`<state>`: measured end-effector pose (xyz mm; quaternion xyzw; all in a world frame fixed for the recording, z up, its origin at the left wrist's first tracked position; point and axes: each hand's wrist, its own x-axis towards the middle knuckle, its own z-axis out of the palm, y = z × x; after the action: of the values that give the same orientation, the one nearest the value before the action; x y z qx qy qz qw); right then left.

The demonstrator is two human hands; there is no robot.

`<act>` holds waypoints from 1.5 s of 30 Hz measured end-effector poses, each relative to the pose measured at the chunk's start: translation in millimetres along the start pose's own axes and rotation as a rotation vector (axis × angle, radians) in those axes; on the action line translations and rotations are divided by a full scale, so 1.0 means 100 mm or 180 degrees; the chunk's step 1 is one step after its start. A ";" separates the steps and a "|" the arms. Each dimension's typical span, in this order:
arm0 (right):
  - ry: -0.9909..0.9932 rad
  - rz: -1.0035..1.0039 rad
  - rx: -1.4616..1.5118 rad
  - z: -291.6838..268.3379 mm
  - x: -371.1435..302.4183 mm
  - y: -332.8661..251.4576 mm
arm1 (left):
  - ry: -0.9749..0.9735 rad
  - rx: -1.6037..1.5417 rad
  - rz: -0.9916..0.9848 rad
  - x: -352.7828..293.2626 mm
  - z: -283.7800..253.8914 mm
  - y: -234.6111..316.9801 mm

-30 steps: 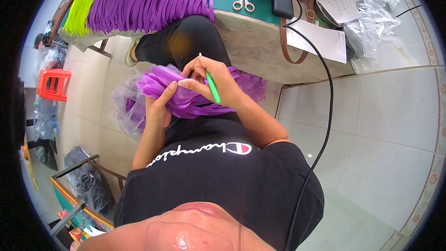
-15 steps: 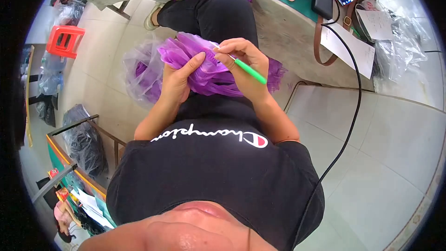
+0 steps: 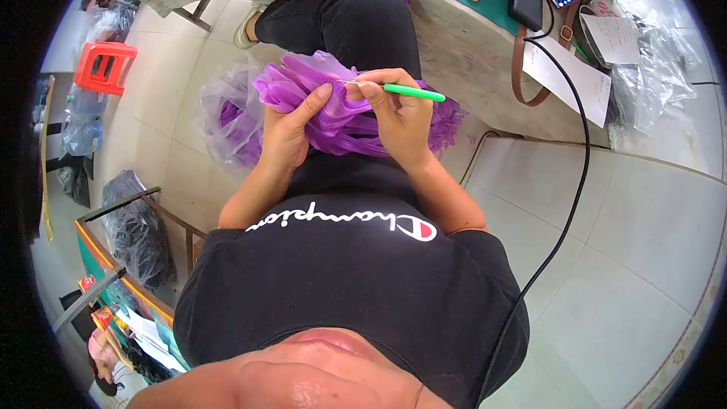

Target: Assembling or weaving purple plastic strips using a small hook tool.

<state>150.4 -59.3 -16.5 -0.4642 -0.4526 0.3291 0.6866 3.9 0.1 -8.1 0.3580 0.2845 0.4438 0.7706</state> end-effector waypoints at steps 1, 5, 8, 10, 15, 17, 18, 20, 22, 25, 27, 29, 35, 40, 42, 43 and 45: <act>0.0012 -0.0007 -0.0007 0.01 0.00 0.00 | 0.0008 -0.0015 0.0008 0.00 0.00 0.00; -0.0060 -0.0597 -0.0684 -0.03 0.06 -0.01 | 0.0087 0.0322 0.0227 0.00 0.01 -0.03; -0.0011 -0.1232 -0.1798 -0.05 0.14 -0.10 | 0.0115 0.0686 0.0337 0.01 0.00 -0.07; 0.0149 -0.2008 -0.2026 -0.15 0.27 -0.11 | -0.0038 0.0873 0.0310 0.00 -0.01 -0.03; 0.0697 -0.2767 -0.2510 -0.47 0.72 -0.37 | -0.0629 0.2299 0.0113 -0.05 -0.01 0.00; 0.1166 -0.3203 -0.2570 -0.52 0.82 -0.46 | -0.0734 0.2884 0.0215 -0.03 -0.03 -0.04; 0.1170 -0.3207 -0.2564 -0.54 0.84 -0.50 | -0.0732 0.2890 0.0220 -0.01 -0.03 -0.04; 0.1511 -0.3608 -0.2568 -0.58 0.87 -0.53 | -0.0655 0.3320 0.0159 0.01 -0.04 -0.03; 0.1515 -0.3638 -0.2531 -0.62 0.87 -0.48 | -0.0580 0.3244 0.0219 0.01 0.01 0.02; 0.0103 -0.0912 -0.1810 -0.54 0.74 -0.41 | -0.0270 0.2354 0.0212 -0.01 0.00 -0.01; -0.0088 -0.0325 -0.1159 -0.43 0.63 -0.41 | 0.0127 0.0727 0.0057 0.00 0.01 -0.05; -0.0233 0.0147 -0.0686 -0.35 0.51 -0.41 | 0.0355 0.0130 0.0062 0.03 0.10 0.00; -0.0664 -0.2123 -0.1492 -0.10 0.23 -0.15 | 0.0254 -0.0214 0.0138 0.01 0.06 0.05; -0.0710 -0.2370 -0.1689 -0.02 0.20 -0.03 | 0.0214 -0.0166 0.0171 -0.01 0.02 0.04; -0.0716 -0.2413 -0.1732 -0.03 0.20 -0.01 | 0.0217 -0.0147 0.0166 -0.01 0.02 0.05; -0.0721 -0.2411 -0.1737 -0.03 0.21 -0.02 | 0.0218 -0.0122 0.0162 -0.01 0.02 0.05; -0.0705 -0.2456 -0.1768 -0.03 0.21 -0.04 | 0.0200 -0.0101 0.0169 -0.01 0.02 0.04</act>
<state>161.5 -43.4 -6.2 -0.3904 -0.7327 -0.0352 0.5564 3.0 0.3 -3.8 0.3391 0.2919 0.4796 0.7548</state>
